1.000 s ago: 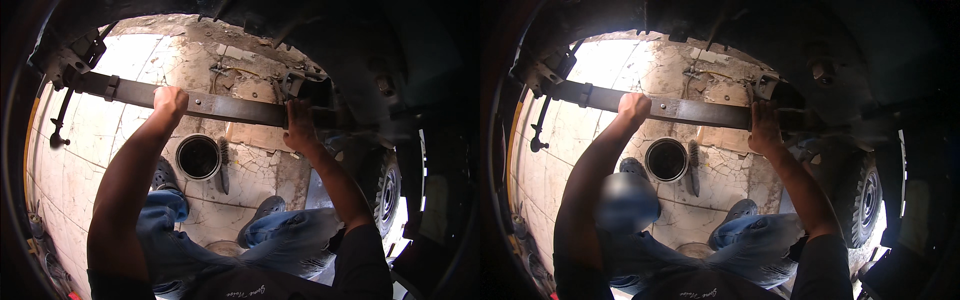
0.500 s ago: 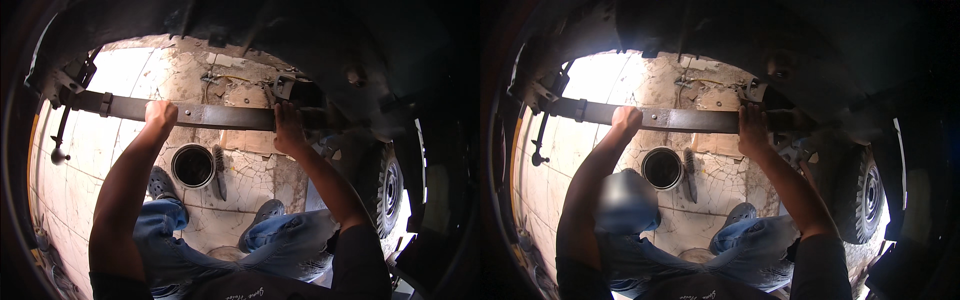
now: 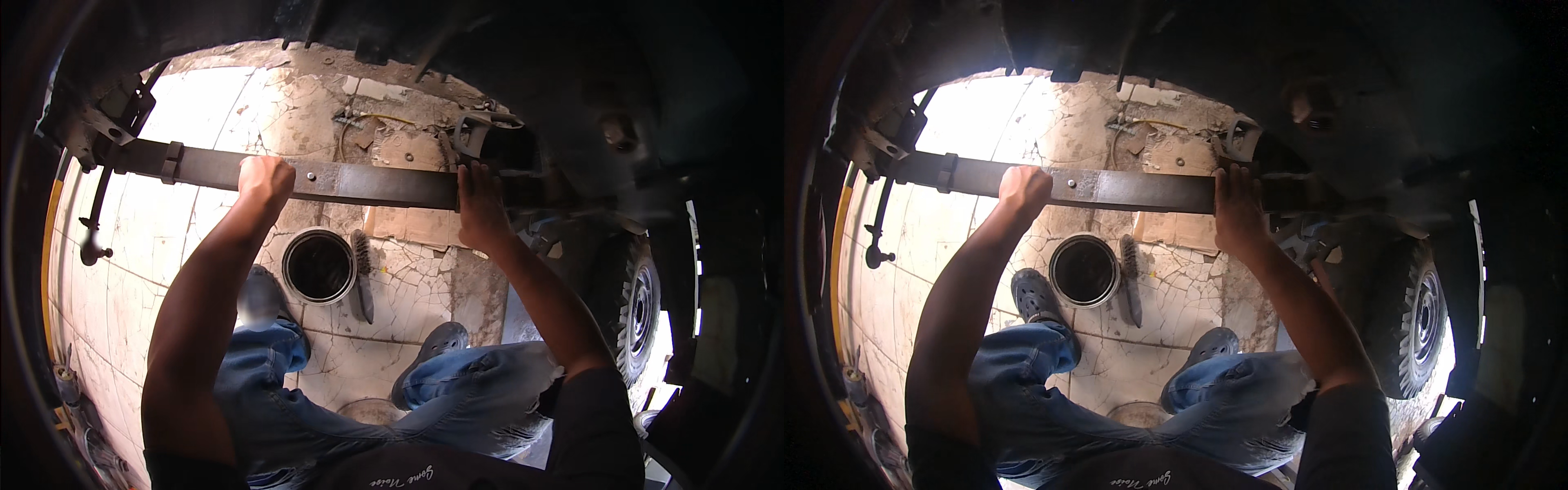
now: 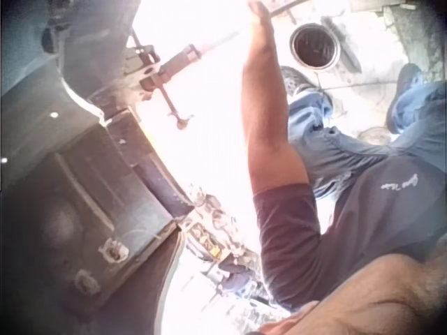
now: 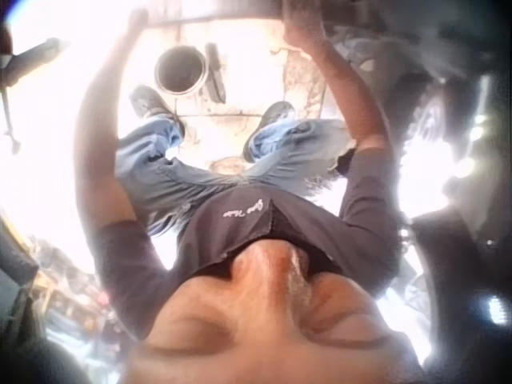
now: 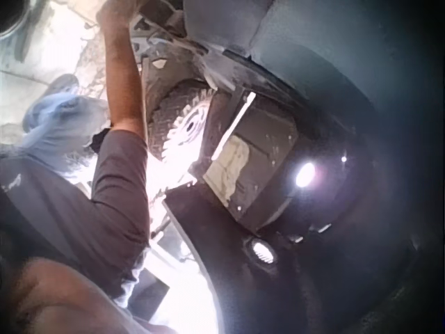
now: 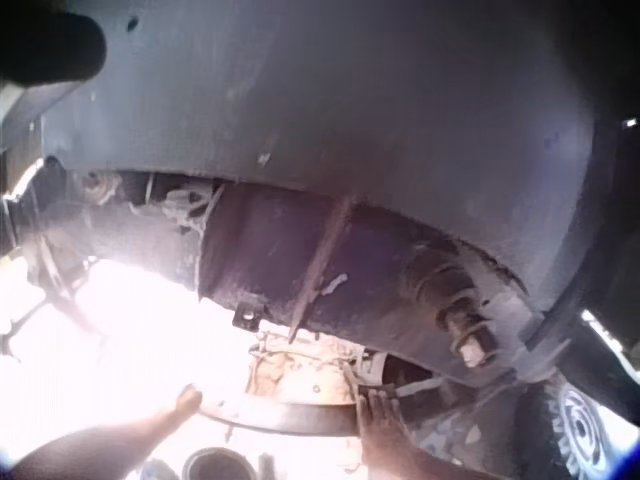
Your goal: The person sits beneath a vehicle and repeatedly scrubs a metal undercarriage beam with a wire brush. A bucket of dark liquid is positioned below the work area. The person continues scrubbing the same section of the beam throughout the clip.
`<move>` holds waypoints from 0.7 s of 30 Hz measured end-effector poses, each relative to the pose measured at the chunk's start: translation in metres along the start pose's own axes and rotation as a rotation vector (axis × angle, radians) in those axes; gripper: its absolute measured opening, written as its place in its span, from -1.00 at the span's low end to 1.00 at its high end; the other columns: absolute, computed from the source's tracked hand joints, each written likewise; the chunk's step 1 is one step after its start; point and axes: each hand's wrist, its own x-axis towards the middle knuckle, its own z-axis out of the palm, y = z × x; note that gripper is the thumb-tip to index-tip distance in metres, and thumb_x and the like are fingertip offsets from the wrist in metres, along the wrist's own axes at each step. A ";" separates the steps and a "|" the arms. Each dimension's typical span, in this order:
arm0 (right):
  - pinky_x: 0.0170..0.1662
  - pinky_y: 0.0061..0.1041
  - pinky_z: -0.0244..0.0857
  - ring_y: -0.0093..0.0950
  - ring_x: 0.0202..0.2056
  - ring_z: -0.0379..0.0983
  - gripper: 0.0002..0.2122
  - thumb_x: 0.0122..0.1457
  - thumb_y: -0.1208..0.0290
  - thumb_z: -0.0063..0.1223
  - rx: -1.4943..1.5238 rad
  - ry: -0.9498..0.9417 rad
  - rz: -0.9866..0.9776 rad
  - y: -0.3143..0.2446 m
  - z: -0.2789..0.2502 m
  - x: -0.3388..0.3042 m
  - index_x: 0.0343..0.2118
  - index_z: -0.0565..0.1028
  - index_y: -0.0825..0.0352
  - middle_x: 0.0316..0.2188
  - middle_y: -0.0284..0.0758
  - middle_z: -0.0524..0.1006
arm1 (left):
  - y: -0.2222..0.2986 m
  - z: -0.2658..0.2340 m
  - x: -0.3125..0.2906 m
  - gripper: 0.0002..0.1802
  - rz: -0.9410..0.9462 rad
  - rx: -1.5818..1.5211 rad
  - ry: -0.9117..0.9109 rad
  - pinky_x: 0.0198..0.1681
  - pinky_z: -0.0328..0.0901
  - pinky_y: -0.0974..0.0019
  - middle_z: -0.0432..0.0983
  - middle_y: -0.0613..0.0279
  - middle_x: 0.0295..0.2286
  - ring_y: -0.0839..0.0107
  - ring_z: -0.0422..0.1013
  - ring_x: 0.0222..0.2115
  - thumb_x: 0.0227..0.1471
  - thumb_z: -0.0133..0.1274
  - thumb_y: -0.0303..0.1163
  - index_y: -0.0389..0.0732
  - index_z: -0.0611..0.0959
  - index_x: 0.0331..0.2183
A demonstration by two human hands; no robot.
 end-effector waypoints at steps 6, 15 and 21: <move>0.33 -0.03 -0.34 0.04 0.31 -0.20 -0.14 -0.13 0.56 0.06 0.038 -0.012 -0.105 0.000 0.009 -0.017 0.26 -0.13 0.53 0.27 0.16 -0.10 | -0.001 0.008 -0.004 -0.86 -0.035 -0.026 0.029 -0.45 0.41 0.24 0.61 0.14 -0.52 0.23 0.57 -0.48 -0.13 0.06 -0.41 -0.12 0.71 -0.57; 0.32 -0.04 -0.30 0.03 0.31 -0.18 -0.19 -0.06 0.55 0.03 -0.007 0.000 -0.046 -0.004 0.005 -0.023 0.26 -0.12 0.51 0.27 0.15 -0.08 | 0.004 0.006 -0.006 -0.85 -0.015 0.041 0.052 -0.47 0.40 0.23 0.61 0.16 -0.53 0.24 0.57 -0.49 -0.13 0.05 -0.41 -0.12 0.71 -0.57; 0.32 -0.06 -0.25 0.00 0.30 -0.11 -0.31 0.03 0.51 -0.10 -0.123 0.042 -0.025 0.008 0.014 0.009 0.25 -0.04 0.52 0.27 0.12 -0.06 | -0.003 0.005 -0.001 -0.85 -0.020 -0.013 -0.004 -0.45 0.41 0.22 0.62 0.14 -0.51 0.22 0.57 -0.46 -0.13 0.05 -0.40 -0.12 0.72 -0.55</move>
